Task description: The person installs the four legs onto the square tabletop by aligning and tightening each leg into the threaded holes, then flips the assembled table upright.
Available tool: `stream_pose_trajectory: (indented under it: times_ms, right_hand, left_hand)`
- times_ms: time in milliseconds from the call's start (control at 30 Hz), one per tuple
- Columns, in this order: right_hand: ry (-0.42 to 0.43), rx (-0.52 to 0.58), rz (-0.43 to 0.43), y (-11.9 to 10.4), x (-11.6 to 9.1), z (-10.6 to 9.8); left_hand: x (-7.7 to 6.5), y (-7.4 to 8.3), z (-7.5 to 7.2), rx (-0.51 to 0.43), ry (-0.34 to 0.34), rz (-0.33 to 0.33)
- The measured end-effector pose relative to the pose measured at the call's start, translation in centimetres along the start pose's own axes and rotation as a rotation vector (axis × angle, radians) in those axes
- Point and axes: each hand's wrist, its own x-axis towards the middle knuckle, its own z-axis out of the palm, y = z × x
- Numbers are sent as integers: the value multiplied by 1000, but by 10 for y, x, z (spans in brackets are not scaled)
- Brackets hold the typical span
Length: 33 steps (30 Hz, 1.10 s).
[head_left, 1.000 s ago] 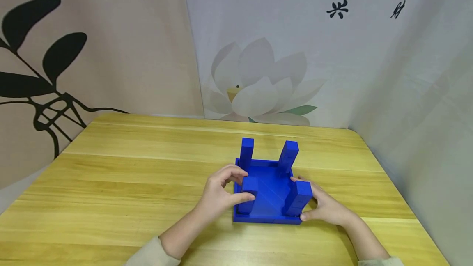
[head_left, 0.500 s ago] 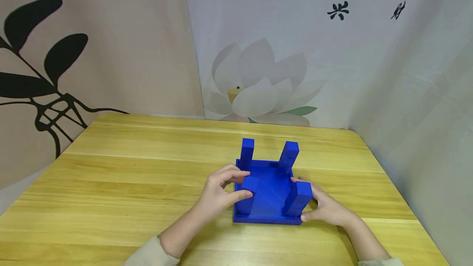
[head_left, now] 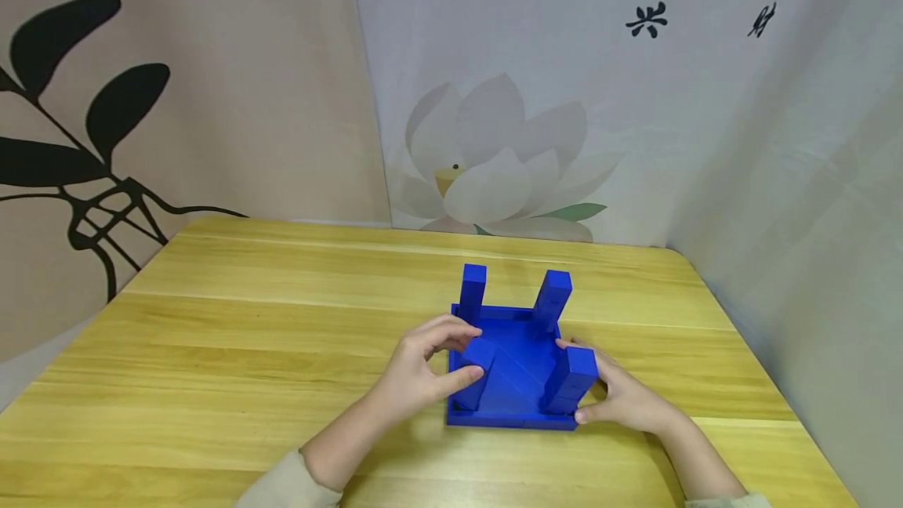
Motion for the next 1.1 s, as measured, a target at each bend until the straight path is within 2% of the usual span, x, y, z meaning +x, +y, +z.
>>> stream_pose_trajectory:
  times_ms: [133, 367, 600, 933, 1100]
  right_hand:
    - [8, -14, 9, 0, 0, 0]
    - [12, -28, 18, 0, 0, -1]
    - [9, -25, 11, 0, 0, 0]
    - [-6, 0, -21, 2, 0, -1]
    - [-12, 1, -11, 1, 1, -1]
  left_hand:
    - [1, 2, 2, 58, 7, 38]
    - [1, 6, 6, 143, 60, 97]
    - [0, 8, 7, 148, 94, 114]
    - [0, 4, 5, 129, 56, 89]
    - [0, 1, 3, 131, 23, 131]
